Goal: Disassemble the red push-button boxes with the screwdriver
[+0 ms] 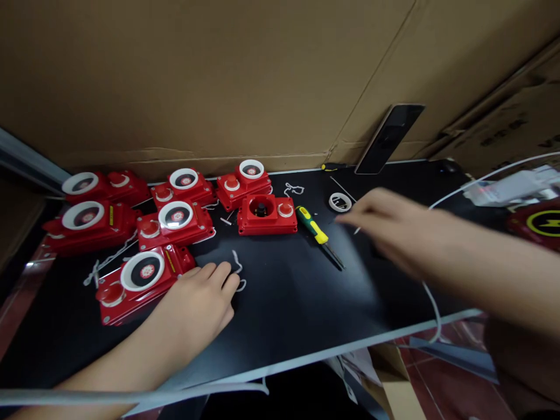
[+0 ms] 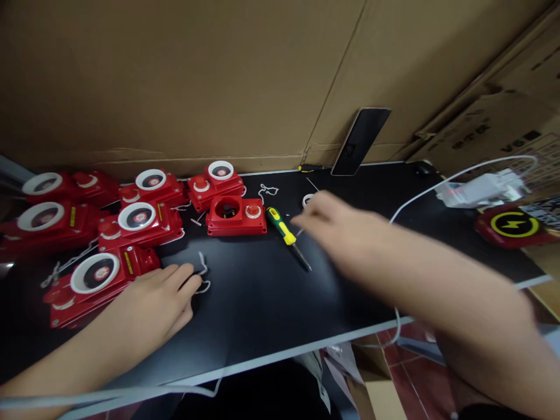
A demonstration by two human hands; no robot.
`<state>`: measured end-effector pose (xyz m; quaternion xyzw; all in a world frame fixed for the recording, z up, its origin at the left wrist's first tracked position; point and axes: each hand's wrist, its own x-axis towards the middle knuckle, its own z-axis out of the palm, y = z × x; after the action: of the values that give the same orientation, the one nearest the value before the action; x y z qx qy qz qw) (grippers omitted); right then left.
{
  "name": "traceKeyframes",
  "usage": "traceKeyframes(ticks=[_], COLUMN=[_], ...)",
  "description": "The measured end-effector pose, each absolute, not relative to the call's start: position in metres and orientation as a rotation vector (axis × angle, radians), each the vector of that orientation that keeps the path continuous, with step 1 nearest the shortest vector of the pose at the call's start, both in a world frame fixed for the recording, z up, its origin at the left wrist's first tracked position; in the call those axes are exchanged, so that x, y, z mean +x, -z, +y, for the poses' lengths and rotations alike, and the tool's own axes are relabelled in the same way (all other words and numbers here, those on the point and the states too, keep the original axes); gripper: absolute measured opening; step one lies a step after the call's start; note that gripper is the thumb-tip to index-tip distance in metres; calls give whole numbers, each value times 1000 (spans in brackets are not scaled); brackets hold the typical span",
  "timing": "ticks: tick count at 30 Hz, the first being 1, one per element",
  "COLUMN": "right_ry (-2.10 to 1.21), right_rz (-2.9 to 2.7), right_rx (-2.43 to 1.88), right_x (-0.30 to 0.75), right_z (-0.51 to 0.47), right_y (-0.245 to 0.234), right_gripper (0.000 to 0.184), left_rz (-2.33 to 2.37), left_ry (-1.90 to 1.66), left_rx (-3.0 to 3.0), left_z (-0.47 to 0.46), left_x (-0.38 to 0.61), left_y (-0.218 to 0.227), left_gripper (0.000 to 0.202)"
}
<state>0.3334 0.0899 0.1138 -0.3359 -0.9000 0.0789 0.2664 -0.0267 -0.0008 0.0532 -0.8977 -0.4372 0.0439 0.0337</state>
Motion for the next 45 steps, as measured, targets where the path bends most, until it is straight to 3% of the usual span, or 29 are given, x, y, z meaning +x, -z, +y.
traceKeyframes(ticks=[3,7,11,15,20,30,37,42,45], right_ry=[151,389,355,246,188,123,132,10,-65], right_rz=[-2597,-2522,-2474,-2575,-2587,-2384,-2295,-2378,-2454], right_rx=[-1115,-1434,-1548,-1626,-1738,-1652,-1518,-1464,-1383], right_x=[374,378,367,374,378,374,365,361,359], right_z=[138,191,215,222,225,215,207,201,197], right_y=[-135,-125,-84,-51,-33,-44,-58,-67,-68], right_gripper=[67,44,45,43,42,48,39,32,31], left_rz=[-1277,-1246,-1176,-1081,-1031,-845,-1066,-1167,-1273], left_ry=[-56,43,140,247,323,276,643,514,373], left_rx=[-2725,-2699,-2778,-2870,-2980,-3205,-2879,-2550,-2475], left_z=[-2,-1,-2,-6,-9,-11,6,19,13], left_x=[-28,-26,-20,-17,-18,-18,-32,-50,-65], left_y=[-47,-41,-39,-37,-34,-34,-55,-79,-96], left_gripper=[21,17,3,24,33,51,28,16,22])
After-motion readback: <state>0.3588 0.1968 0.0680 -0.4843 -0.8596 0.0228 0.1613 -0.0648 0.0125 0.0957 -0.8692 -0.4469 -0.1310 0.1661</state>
